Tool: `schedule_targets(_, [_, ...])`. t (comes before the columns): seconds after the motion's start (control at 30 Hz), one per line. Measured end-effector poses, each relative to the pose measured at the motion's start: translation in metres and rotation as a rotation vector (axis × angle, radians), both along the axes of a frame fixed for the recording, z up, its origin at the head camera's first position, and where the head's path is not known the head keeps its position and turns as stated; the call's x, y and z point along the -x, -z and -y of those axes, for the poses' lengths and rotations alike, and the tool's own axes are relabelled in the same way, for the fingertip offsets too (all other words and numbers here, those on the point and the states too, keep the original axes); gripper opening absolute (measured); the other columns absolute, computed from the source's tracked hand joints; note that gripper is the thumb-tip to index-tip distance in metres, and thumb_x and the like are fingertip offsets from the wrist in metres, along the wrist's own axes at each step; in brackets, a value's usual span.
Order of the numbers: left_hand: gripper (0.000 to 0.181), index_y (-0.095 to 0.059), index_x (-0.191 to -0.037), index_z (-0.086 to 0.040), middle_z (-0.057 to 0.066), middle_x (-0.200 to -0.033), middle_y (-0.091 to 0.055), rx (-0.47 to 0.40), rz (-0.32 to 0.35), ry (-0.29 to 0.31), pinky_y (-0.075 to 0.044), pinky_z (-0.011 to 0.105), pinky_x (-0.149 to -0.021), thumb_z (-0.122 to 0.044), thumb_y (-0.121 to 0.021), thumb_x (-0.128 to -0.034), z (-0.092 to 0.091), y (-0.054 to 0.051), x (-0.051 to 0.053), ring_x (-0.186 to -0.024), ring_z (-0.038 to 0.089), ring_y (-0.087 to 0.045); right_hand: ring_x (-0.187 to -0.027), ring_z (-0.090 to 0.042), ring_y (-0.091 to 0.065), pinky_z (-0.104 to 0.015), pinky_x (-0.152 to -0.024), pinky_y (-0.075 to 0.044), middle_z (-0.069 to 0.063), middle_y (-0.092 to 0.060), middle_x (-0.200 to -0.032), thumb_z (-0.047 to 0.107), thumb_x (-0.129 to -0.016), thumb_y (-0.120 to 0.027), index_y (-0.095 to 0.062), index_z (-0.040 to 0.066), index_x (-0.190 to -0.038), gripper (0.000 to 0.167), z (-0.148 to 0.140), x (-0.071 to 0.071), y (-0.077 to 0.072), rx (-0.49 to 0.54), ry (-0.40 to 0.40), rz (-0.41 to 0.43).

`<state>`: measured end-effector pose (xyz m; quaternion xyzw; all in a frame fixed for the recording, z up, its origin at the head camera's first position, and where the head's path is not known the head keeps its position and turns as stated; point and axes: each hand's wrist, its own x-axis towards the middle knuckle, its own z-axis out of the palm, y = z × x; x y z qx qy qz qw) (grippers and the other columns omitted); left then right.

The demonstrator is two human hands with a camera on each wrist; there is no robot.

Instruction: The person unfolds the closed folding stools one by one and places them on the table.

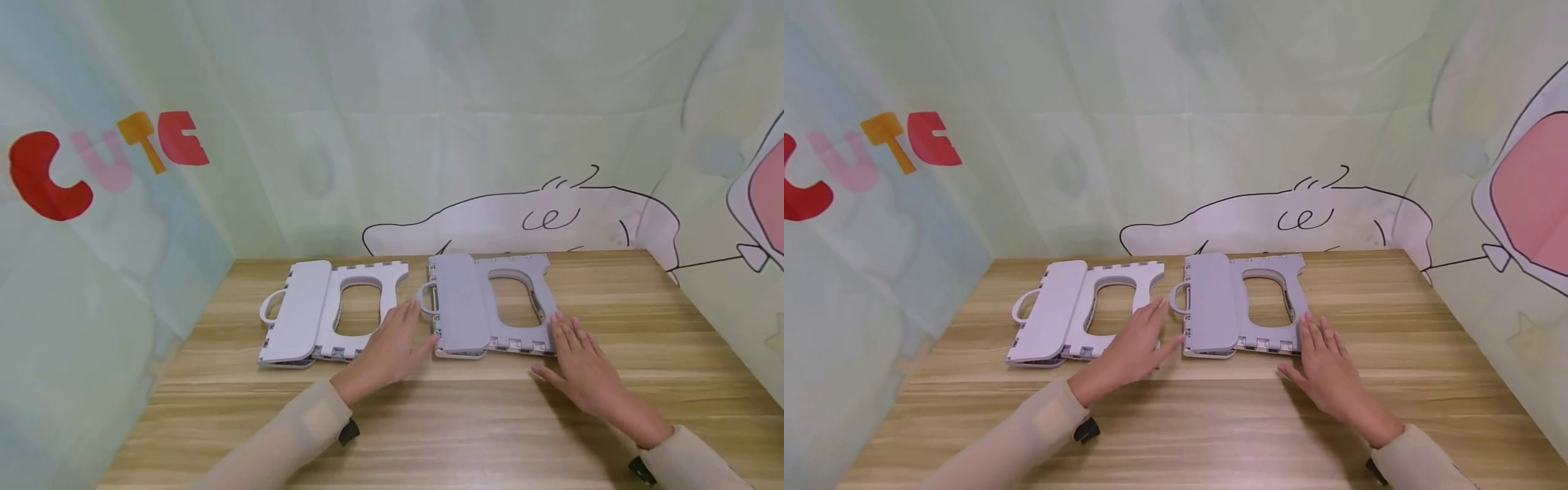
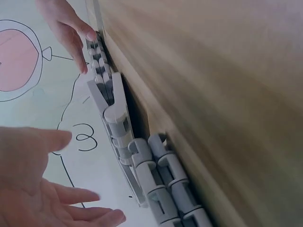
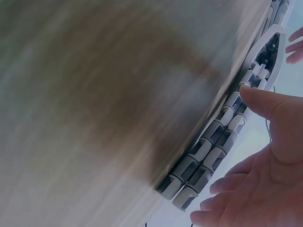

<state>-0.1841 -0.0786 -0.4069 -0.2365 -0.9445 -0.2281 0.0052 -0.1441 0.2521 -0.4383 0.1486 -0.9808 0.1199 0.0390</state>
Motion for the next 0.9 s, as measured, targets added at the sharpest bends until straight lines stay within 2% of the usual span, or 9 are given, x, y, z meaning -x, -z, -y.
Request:
schedule_targets(0.2, [0.07,-0.036,-0.146,0.014,0.033,-0.149,-0.036,-0.057,0.049,-0.05,-0.031,0.05,-0.115,-0.037,-0.055,-0.1023,-0.009,-0.002,0.019,-0.138,0.044,-0.036,-0.14,-0.057,-0.016,-0.065,-0.112,-0.02,-0.038,-0.015,-0.154,0.043,-0.096,-0.063,-0.018,-0.02,-0.148,0.093,-0.003,0.002,0.003,0.002,-0.017,0.01])
schedule_targets(0.4, [0.064,-0.043,-0.141,0.013,0.03,-0.139,-0.047,-0.109,0.115,-0.105,-0.04,0.049,-0.109,-0.035,-0.057,-0.1017,-0.014,-0.001,0.034,-0.129,0.042,-0.046,-0.141,-0.056,-0.015,-0.067,-0.112,-0.018,-0.037,-0.015,-0.155,0.046,-0.097,-0.061,-0.019,-0.019,-0.148,0.093,-0.004,0.003,0.004,0.004,-0.003,0.044])
schedule_targets(0.57, [0.05,-0.055,-0.123,0.01,0.026,-0.124,-0.054,-0.116,0.152,-0.128,-0.049,0.046,-0.093,-0.035,-0.057,-0.1014,-0.016,0.003,0.043,-0.106,0.033,-0.054,-0.142,-0.056,-0.014,-0.069,-0.112,-0.015,-0.036,-0.015,-0.156,0.047,-0.097,-0.061,-0.021,-0.018,-0.149,0.092,-0.004,0.002,0.004,0.008,0.025,0.071])
schedule_targets(0.67, [0.044,-0.057,-0.114,0.008,0.021,-0.107,-0.058,-0.122,0.179,-0.122,-0.052,0.041,-0.078,-0.035,-0.057,-0.1014,-0.018,0.003,0.048,-0.089,0.027,-0.055,-0.141,-0.057,-0.015,-0.067,-0.112,-0.016,-0.038,-0.015,-0.155,0.046,-0.097,-0.061,-0.022,-0.02,-0.147,0.092,-0.005,0.002,0.004,0.006,0.021,0.065])
schedule_targets(0.8, [0.038,-0.058,-0.102,0.005,0.011,-0.079,-0.054,-0.165,0.253,-0.121,-0.046,0.031,-0.056,-0.033,-0.058,-0.1011,-0.02,0.001,0.052,-0.064,0.019,-0.05,-0.14,-0.057,-0.016,-0.065,-0.113,-0.017,-0.039,-0.016,-0.154,0.044,-0.096,-0.063,-0.022,-0.022,-0.146,0.091,-0.006,0.003,0.004,0.003,0.005,0.049])
schedule_targets(0.9, [0.036,-0.057,-0.097,0.002,0.005,-0.07,-0.049,-0.2,0.316,-0.147,-0.04,0.026,-0.05,-0.034,-0.058,-0.1007,-0.023,0.0,0.055,-0.056,0.014,-0.045,-0.14,-0.057,-0.017,-0.065,-0.113,-0.019,-0.04,-0.017,-0.153,0.042,-0.096,-0.064,-0.023,-0.022,-0.145,0.091,-0.006,0.003,0.004,-0.008,-0.005,0.033])
